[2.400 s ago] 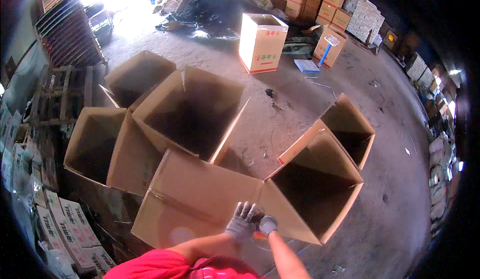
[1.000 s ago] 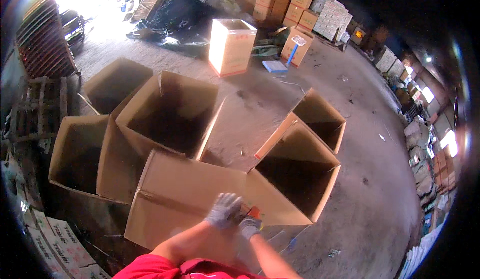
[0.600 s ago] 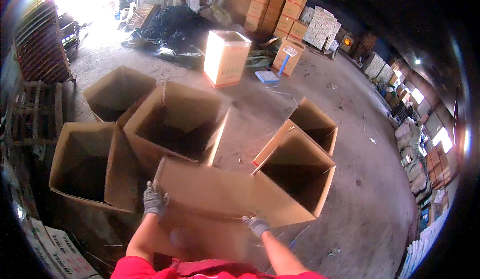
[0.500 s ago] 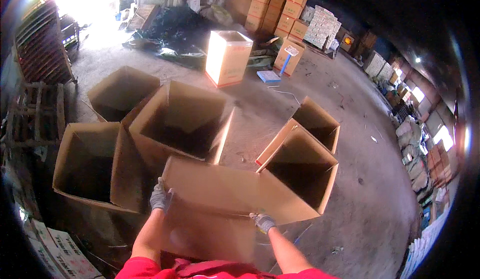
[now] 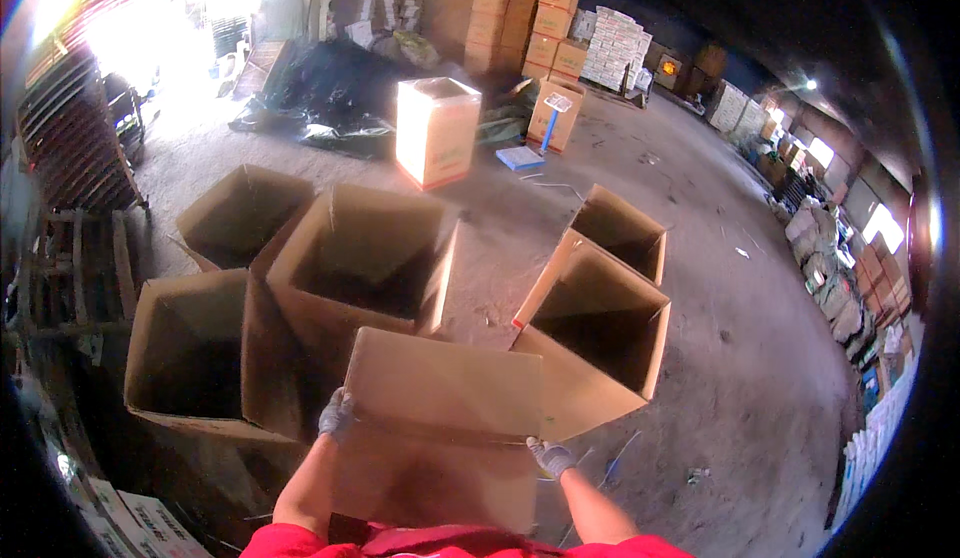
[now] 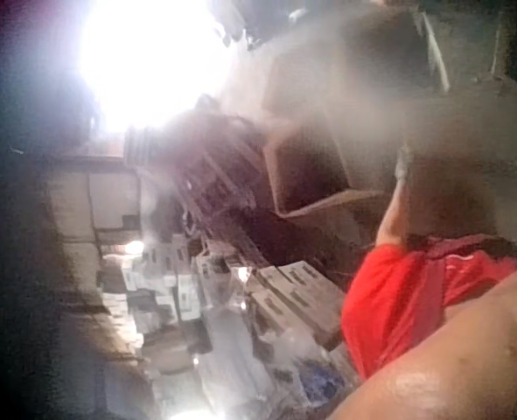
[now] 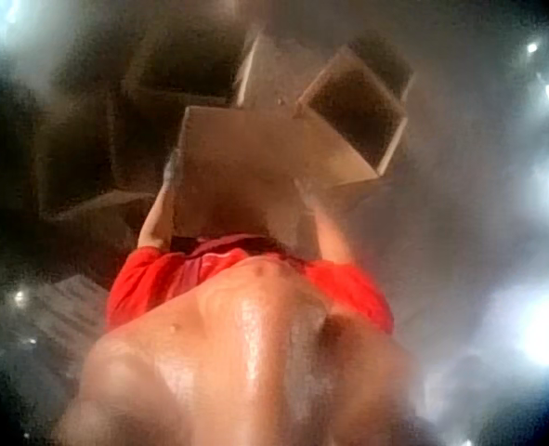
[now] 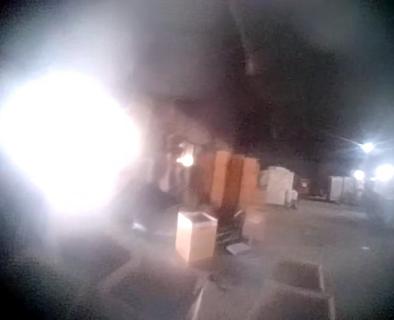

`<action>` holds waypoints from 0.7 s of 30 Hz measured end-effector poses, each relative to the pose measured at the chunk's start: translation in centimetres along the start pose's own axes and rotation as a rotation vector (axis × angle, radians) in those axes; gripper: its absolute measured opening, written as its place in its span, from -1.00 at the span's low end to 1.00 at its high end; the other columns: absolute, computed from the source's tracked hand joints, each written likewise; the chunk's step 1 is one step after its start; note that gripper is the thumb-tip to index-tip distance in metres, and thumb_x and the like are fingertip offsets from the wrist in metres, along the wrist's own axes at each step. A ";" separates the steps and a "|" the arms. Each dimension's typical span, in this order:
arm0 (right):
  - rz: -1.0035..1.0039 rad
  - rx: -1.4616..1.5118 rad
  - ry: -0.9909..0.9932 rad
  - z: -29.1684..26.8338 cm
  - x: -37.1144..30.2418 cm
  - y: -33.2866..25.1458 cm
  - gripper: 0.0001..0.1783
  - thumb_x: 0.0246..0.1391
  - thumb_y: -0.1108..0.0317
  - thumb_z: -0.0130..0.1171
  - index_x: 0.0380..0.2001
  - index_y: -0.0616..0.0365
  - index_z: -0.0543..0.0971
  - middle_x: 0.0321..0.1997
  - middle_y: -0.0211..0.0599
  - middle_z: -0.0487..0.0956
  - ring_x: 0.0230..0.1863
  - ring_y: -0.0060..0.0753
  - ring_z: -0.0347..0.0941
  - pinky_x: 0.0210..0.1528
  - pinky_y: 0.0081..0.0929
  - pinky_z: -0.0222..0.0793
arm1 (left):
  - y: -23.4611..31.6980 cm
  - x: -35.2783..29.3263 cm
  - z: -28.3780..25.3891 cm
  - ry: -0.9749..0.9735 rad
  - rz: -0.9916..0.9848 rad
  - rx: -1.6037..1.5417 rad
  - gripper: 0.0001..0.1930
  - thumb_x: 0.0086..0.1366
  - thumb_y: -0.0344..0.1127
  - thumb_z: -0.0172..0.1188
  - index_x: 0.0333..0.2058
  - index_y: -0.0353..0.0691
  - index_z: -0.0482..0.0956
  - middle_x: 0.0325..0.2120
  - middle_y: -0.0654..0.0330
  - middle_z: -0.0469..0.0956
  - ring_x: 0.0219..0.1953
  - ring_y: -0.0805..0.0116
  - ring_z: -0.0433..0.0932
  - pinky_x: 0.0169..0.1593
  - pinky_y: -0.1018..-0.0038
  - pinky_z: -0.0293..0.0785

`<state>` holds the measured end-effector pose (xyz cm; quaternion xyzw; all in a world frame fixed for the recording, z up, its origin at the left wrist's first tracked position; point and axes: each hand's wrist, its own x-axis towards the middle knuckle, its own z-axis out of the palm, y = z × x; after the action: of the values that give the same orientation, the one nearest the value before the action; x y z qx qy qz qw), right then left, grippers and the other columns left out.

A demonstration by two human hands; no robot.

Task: The person assembles multiple cardboard boxes by folding the flaps and sealing the seams with a handheld tape dispenser. They repeatedly pick up flat-packed boxes, form them into rectangular containers, and apply tape to secure the structure.

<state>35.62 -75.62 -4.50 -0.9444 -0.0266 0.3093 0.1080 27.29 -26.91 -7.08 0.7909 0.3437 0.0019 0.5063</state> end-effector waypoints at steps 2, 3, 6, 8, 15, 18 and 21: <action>0.006 0.015 0.081 0.7 -0.2 2.3 -0.03 0.06 -0.45 -0.58 0.08 0.11 0.44 0.13 0.06 0.40 0.21 0.11 0.25 0.26 -0.11 0.07 | 0.4 -0.6 1.3 0.074 0.152 0.113 -0.56 0.31 0.04 -0.09 0.08 -0.01 0.35 -0.19 -0.03 0.53 -0.17 0.04 0.54 -0.11 0.23 0.44; 0.001 0.042 0.116 0.0 -1.4 2.6 -0.04 0.06 -0.44 -0.57 0.07 0.11 0.45 0.12 0.06 0.41 0.20 0.11 0.25 0.26 -0.11 0.08 | 1.1 -1.0 1.7 0.055 0.227 0.127 -0.57 0.31 0.00 -0.09 0.07 -0.02 0.36 -0.16 -0.04 0.52 -0.12 0.01 0.50 -0.09 0.20 0.42; 0.086 -0.105 0.113 -0.6 -1.2 7.9 -0.12 0.07 -0.41 -0.43 0.05 0.09 0.46 0.10 0.03 0.43 0.16 0.10 0.31 0.23 -0.10 0.14 | 5.2 -3.1 4.2 -0.001 0.400 0.184 -0.72 0.28 -0.31 0.04 -0.04 -0.18 0.43 -0.21 0.14 0.53 -0.16 0.36 0.46 -0.07 0.40 0.37; 0.103 -0.183 0.118 -0.8 -2.2 11.9 -0.33 0.04 -0.26 -0.20 -0.11 0.04 0.56 -0.01 -0.06 0.51 0.03 0.03 0.41 0.13 -0.11 0.25 | 7.7 -4.9 6.1 -0.137 0.548 0.024 -0.70 0.25 -0.28 0.08 -0.05 -0.19 0.43 -0.18 0.09 0.53 -0.15 0.29 0.49 -0.07 0.40 0.38; 0.355 -0.111 0.050 1.9 -12.1 25.3 -0.57 -0.19 -0.11 0.18 -0.31 -0.09 0.67 -0.20 -0.19 0.62 -0.12 -0.10 0.54 -0.14 -0.19 0.44 | 18.8 -16.6 15.8 -0.166 0.743 0.423 -0.70 0.10 -0.22 0.19 -0.25 -0.25 0.41 -0.30 -0.08 0.44 -0.19 -0.09 0.43 -0.15 0.08 0.36; 0.318 -0.360 -0.023 11.1 -15.7 39.6 -0.58 -0.28 -0.08 0.23 -0.36 -0.09 0.68 -0.21 -0.23 0.62 -0.14 -0.16 0.55 -0.17 -0.24 0.45 | 17.7 -19.1 23.8 -0.337 0.999 0.433 -0.53 0.10 -0.21 0.20 -0.05 -0.30 0.35 -0.15 -0.13 0.40 -0.07 -0.09 0.39 -0.02 0.07 0.33; 0.212 -0.393 -0.020 8.6 -20.4 35.7 -0.74 -0.14 0.08 0.16 -0.48 0.00 0.65 -0.39 -0.30 0.63 -0.33 -0.16 0.56 -0.33 -0.24 0.45 | 17.5 -23.6 27.8 -0.884 1.085 -0.068 -0.58 0.27 -0.23 0.06 0.07 -0.27 0.32 0.01 0.04 0.38 0.05 0.09 0.37 0.12 0.19 0.30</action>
<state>13.54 -111.21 -7.32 -0.9417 0.0123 0.3171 -0.1114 28.53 -66.39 1.59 0.7610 -0.3381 -0.0567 0.5507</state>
